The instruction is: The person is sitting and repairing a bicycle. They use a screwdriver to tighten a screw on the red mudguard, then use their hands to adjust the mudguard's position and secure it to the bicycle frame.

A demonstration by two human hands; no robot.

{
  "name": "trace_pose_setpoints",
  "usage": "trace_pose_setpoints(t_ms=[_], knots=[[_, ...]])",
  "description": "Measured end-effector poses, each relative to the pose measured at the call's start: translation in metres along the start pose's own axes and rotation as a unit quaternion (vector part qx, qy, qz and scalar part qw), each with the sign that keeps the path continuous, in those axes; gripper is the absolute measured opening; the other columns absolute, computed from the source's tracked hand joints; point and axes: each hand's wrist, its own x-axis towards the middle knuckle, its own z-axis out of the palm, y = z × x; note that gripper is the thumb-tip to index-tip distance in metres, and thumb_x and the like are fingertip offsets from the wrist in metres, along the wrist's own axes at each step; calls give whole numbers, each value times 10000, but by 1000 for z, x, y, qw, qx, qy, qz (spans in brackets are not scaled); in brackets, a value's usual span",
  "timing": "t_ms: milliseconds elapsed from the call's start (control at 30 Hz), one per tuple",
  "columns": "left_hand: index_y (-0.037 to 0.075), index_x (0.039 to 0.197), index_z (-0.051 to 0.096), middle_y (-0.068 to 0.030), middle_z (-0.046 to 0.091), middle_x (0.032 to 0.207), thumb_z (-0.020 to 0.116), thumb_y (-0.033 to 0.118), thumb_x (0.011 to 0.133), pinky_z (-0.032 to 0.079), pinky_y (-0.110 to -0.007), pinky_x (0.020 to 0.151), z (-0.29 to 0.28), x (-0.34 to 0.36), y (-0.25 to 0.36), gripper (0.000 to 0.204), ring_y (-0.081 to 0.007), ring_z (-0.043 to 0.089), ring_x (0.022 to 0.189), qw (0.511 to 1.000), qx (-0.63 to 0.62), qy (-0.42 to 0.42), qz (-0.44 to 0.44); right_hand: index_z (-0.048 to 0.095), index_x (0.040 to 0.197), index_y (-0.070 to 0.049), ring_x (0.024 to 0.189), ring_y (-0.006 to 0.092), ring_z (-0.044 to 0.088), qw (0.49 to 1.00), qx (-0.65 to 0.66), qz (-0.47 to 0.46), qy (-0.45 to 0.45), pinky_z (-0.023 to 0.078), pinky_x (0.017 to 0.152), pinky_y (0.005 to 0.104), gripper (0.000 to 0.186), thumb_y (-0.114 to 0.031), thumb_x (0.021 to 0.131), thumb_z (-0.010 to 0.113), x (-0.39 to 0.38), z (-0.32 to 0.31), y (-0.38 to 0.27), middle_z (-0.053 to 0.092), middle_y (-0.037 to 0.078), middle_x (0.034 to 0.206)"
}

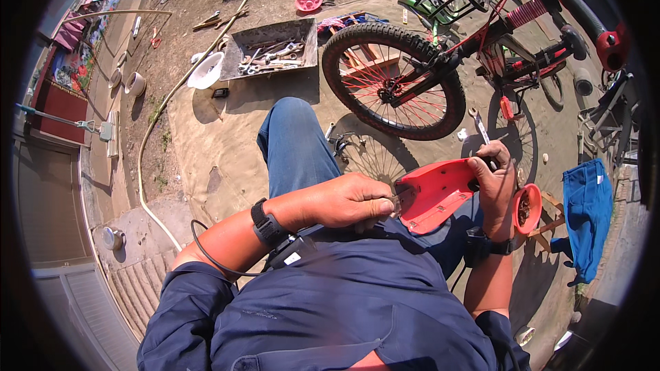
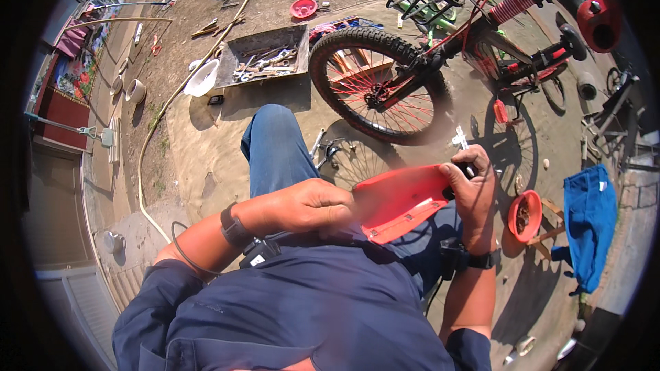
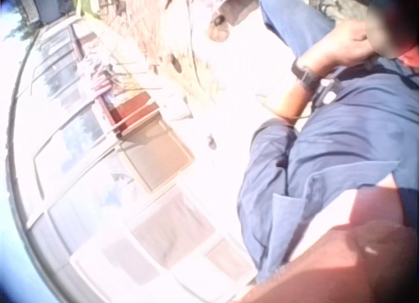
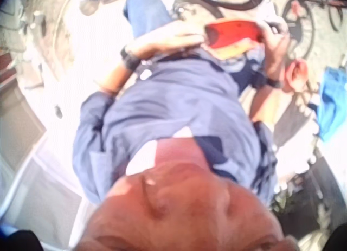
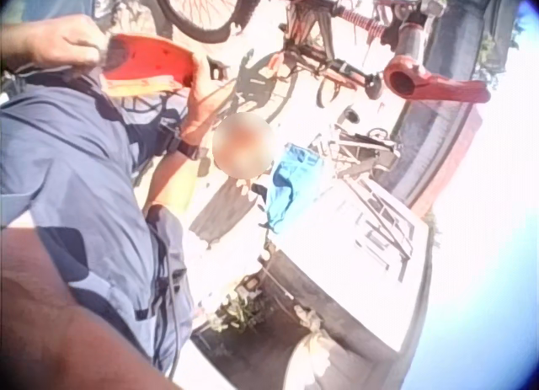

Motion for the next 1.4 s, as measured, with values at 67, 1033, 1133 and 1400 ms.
trace_pose_setpoints(t_ms=[67,1033,1133,1400], knots=[[32,890,585,2,575,697,506,333,1065,461,-260,548,-1,1,0,357,-81,555,595,1000,21,5,-10,572,855,-15,810,92,493,1000,22,17,-6,408,727,230,222,-69,825,786,-1,1,-1,499,20,908],[-7,1099,570,-132,666,881,528,249,1040,553,-338,682,-8,29,11,266,-235,664,720,958,-284,45,11,706,972,16,877,119,600,972,107,191,-89,489,763,296,240,-217,921,725,-36,24,48,636,64,918],[-15,1098,582,-131,664,877,533,251,1037,554,-337,675,-6,33,14,277,-234,661,717,960,-276,47,6,733,1014,-13,814,114,582,988,50,124,-76,479,743,266,244,-228,900,752,-35,22,54,580,46,922],[17,1108,607,-73,668,887,517,250,1054,524,-262,628,1,48,17,256,-154,656,728,968,-215,118,-54,695,1151,-23,1038,206,637,997,30,24,-62,516,882,331,460,-263,791,853,-28,13,36,636,103,1114]])
